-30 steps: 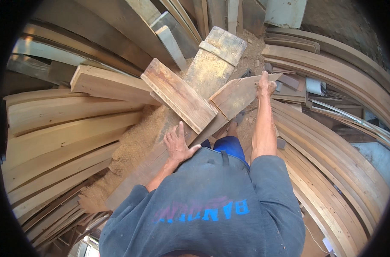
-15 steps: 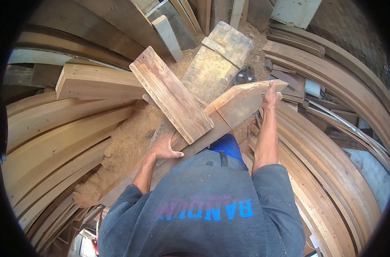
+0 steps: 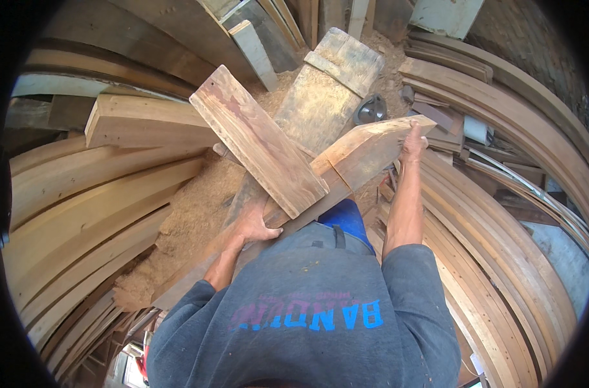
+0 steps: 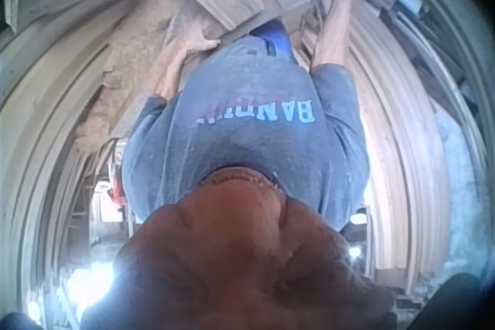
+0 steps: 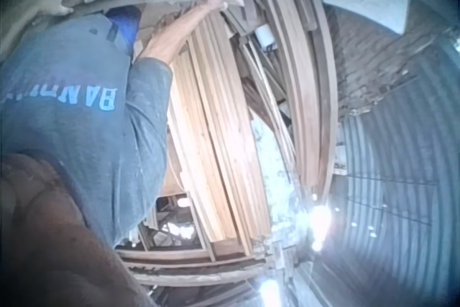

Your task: The person cuts a wooden piece using a handheld circular saw, adjusts the saw with pliers, completes the cut, and carries the cut wooden block away.

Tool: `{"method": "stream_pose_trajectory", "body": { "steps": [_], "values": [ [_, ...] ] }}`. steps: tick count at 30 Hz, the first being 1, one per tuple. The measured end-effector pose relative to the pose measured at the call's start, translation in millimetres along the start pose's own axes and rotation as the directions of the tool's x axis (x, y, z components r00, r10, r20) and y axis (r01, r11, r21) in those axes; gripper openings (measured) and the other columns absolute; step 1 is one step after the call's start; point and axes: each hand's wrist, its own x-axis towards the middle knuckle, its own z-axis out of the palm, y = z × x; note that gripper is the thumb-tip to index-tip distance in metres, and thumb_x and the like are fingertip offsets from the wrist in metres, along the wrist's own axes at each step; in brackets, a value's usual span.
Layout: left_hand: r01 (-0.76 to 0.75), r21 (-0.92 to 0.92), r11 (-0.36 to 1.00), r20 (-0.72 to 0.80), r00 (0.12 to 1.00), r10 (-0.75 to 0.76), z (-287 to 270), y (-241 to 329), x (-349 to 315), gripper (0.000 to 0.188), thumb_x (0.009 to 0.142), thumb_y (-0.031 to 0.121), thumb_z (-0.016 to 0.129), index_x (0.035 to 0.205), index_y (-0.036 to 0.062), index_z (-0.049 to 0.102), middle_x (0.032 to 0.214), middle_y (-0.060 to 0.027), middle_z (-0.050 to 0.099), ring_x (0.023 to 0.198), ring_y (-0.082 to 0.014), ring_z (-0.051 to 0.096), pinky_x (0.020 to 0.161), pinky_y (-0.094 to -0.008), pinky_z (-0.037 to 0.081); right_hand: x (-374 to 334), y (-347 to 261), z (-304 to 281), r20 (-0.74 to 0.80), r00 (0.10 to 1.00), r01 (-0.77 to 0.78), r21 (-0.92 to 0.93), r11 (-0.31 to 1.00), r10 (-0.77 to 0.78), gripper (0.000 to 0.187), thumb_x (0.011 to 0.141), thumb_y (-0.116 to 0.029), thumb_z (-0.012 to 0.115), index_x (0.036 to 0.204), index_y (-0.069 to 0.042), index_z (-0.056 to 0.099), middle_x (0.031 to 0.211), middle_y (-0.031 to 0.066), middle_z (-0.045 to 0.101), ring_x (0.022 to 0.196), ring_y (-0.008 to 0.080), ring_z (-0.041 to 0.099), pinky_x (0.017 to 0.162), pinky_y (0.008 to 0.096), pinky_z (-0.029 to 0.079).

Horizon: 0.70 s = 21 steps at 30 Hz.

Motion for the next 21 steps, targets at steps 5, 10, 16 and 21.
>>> {"method": "stream_pose_trajectory", "body": {
  "steps": [5, 10, 16, 21],
  "values": [
    [0.023, -0.001, 1.000, 0.011, 1.000, -0.023, -3, -10, 1, 0.116, 0.059, 0.040, 0.084, 0.155, 0.0061, 0.031, 0.144, -0.0292, 0.049, 0.136, -0.0443, 0.044, 0.114, -0.0478, 0.037, -23, -21, 23, 0.048, 0.995, -0.090, 0.124, 0.988, 0.085, 0.053, 0.088, -0.039, 0.075, 0.111, 0.007, 0.065, 0.101, 0.0142, 0.068, 0.085, 0.0234, 0.067, 0.072, 0.0420, 0.057],
    [-0.073, -0.258, 0.963, 0.128, 0.986, 0.109, -19, -20, 20, 0.109, 0.058, 0.035, 0.084, 0.152, 0.0035, 0.039, 0.144, -0.0247, 0.053, 0.134, -0.0381, 0.049, 0.114, -0.0429, 0.038, 22, 6, 12, -0.051, 0.992, 0.100, -0.231, 0.968, -0.115, 0.056, 0.087, -0.041, 0.077, 0.110, 0.008, 0.066, 0.102, 0.0149, 0.069, 0.085, 0.0222, 0.064, 0.075, 0.0416, 0.054],
    [-0.039, -0.202, 0.979, 0.015, 0.999, 0.043, -15, -11, 23, 0.112, 0.058, 0.034, 0.085, 0.153, -0.0005, 0.035, 0.150, -0.0251, 0.047, 0.140, -0.0363, 0.044, 0.117, -0.0405, 0.034, 21, -23, 52, -0.033, 0.992, 0.109, -0.273, 0.956, -0.123, 0.062, 0.084, -0.045, 0.079, 0.111, 0.010, 0.068, 0.101, 0.0141, 0.070, 0.085, 0.0222, 0.062, 0.078, 0.0414, 0.052],
    [0.111, -0.126, 0.986, 0.010, 0.994, -0.111, -27, 29, 40, 0.105, 0.063, 0.037, 0.084, 0.148, -0.0059, 0.039, 0.148, -0.0281, 0.048, 0.138, -0.0370, 0.047, 0.115, -0.0403, 0.037, 72, -27, 66, -0.108, 0.953, 0.215, -0.416, 0.884, -0.283, 0.073, 0.076, -0.058, 0.080, 0.086, 0.013, 0.068, 0.086, 0.0276, 0.071, 0.082, 0.0328, 0.070, 0.078, 0.0457, 0.054]
  ]
}}
